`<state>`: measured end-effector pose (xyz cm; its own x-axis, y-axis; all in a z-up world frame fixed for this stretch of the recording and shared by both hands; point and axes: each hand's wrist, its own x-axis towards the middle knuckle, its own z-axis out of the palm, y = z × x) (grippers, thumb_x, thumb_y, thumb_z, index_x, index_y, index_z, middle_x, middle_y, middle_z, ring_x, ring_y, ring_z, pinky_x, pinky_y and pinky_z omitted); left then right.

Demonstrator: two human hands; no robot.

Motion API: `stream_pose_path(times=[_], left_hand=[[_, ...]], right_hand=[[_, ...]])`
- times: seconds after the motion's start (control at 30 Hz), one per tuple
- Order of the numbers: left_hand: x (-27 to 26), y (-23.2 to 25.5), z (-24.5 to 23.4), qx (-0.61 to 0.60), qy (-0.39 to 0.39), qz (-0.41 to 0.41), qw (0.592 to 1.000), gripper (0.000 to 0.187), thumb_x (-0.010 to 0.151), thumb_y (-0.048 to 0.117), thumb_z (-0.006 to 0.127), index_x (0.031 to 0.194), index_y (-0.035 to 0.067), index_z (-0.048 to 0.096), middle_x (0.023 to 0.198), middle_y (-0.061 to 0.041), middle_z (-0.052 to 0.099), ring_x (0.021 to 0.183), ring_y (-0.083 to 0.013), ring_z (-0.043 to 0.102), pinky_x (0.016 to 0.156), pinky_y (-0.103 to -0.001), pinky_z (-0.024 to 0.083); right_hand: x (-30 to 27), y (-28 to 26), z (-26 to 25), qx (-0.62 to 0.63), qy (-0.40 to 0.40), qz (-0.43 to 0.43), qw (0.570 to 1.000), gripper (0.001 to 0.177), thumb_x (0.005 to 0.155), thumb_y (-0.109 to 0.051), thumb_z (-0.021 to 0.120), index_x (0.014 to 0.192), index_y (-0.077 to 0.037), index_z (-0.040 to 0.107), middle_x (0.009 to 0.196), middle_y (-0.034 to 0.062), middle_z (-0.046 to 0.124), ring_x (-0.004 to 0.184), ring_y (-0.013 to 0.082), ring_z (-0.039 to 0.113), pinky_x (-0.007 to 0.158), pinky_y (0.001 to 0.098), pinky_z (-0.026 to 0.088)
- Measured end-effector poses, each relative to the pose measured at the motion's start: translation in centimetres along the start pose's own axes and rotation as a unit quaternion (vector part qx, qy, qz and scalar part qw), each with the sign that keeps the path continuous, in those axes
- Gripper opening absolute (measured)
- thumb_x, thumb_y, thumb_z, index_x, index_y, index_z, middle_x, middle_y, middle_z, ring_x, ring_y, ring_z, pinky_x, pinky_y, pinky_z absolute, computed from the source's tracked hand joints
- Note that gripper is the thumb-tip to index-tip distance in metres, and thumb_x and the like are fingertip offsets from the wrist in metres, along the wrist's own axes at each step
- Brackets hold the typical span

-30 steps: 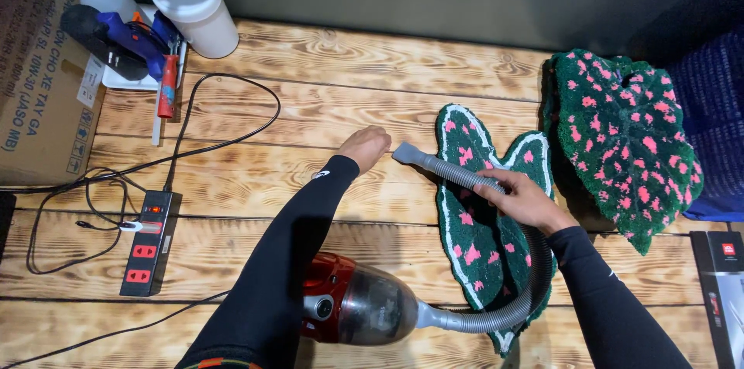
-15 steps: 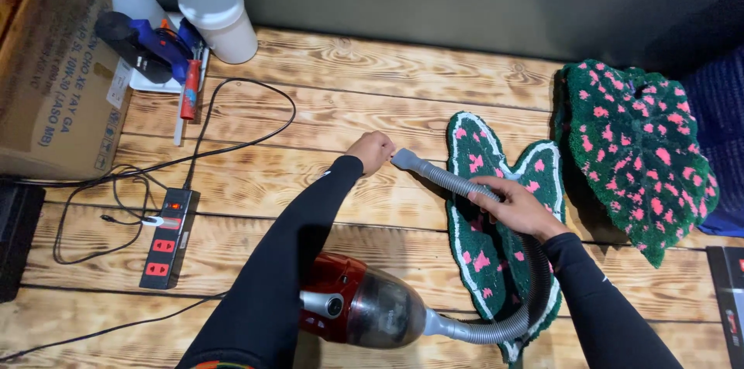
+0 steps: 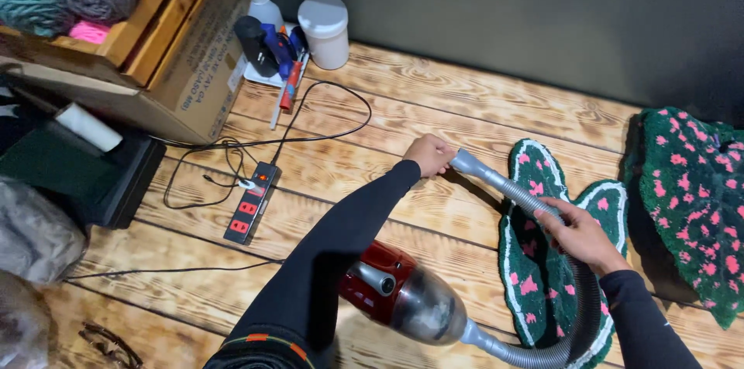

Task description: Using a small handheld vacuum to clean several leaf-shaped decorative rugs.

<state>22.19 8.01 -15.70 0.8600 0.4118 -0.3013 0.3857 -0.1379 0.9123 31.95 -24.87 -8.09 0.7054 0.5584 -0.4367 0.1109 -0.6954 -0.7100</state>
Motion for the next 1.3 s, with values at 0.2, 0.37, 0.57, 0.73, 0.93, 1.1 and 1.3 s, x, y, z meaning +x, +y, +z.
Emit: stream_pose_path(times=[0.2,0.37,0.57,0.73,0.93,1.1,1.3], left_hand=[[-0.1,-5.4,0.8,-0.124,-0.119,0.011,0.985,0.025,0.095,0.015,0.057,0.11,0.005,0.074,0.083,0.001,0.076,0.061,-0.0059,0.066,0.054,-0.026,0.054],[-7.9,-1.8,-3.4,0.091,-0.214,0.038,0.972,0.031,0.095,0.037,0.068,0.091,0.007,0.075,0.067,-0.004,0.071,0.054,-0.0109,0.062,0.053,-0.03,0.052],[-17.1,3.6,-6.0,0.367,-0.368,0.016,0.854,0.065,0.081,0.073,0.068,0.08,0.009,0.079,0.072,-0.004,0.073,0.066,-0.0179,0.069,0.065,-0.035,0.054],[-21.9,3.4,-7.7,0.441,-0.403,-0.046,0.801,0.073,0.077,0.075,0.072,0.081,0.003,0.08,0.078,-0.012,0.077,0.072,-0.0268,0.074,0.067,-0.04,0.059],[-23.8,0.6,-8.1,0.401,-0.322,0.029,0.857,0.057,0.073,0.066,0.076,0.08,0.009,0.081,0.071,-0.009,0.074,0.066,-0.0227,0.07,0.063,-0.036,0.053],[-26.8,2.3,-8.3,0.417,-0.271,-0.015,0.867,0.055,0.071,0.061,0.083,0.074,0.007,0.079,0.067,-0.01,0.072,0.062,-0.0235,0.069,0.061,-0.038,0.053],[-27.4,1.0,-7.4,0.445,-0.223,0.007,0.867,0.061,0.077,0.065,0.074,0.066,0.005,0.075,0.065,-0.016,0.069,0.063,-0.0307,0.067,0.063,-0.04,0.052]], right_hand=[[0.4,0.3,0.1,-0.031,0.053,0.032,0.998,0.05,0.095,-0.038,0.067,0.138,-0.012,0.066,0.077,0.0071,0.071,0.056,0.0171,0.059,0.054,0.0358,0.049],[-0.3,1.2,1.0,-0.111,0.025,0.054,0.992,0.056,0.092,-0.042,0.068,0.14,-0.013,0.065,0.067,0.0121,0.068,0.051,0.0193,0.06,0.053,0.0371,0.049],[-0.3,4.9,0.3,-0.157,0.056,0.039,0.985,0.053,0.093,-0.044,0.065,0.135,-0.012,0.068,0.068,0.0126,0.071,0.053,0.0207,0.067,0.055,0.0362,0.053],[-3.3,5.8,-0.5,-0.152,-0.008,-0.278,0.948,0.044,0.099,-0.042,0.072,0.125,-0.007,0.077,0.091,0.004,0.079,0.077,0.0101,0.071,0.066,0.0288,0.054],[-10.3,0.8,-0.5,-0.121,-0.052,0.04,0.99,0.054,0.091,-0.042,0.068,0.137,-0.015,0.066,0.079,0.0055,0.073,0.052,0.0153,0.061,0.052,0.0322,0.052],[-11.8,3.8,-1.8,-0.029,-0.061,0.01,0.998,0.055,0.092,-0.042,0.071,0.137,-0.012,0.066,0.072,0.0019,0.059,0.054,0.0119,0.056,0.05,0.0307,0.049],[-13.5,4.3,-2.6,0.027,-0.065,0.004,0.997,0.054,0.092,-0.039,0.068,0.14,-0.015,0.064,0.073,-0.0008,0.057,0.057,0.01,0.054,0.052,0.0293,0.047]])
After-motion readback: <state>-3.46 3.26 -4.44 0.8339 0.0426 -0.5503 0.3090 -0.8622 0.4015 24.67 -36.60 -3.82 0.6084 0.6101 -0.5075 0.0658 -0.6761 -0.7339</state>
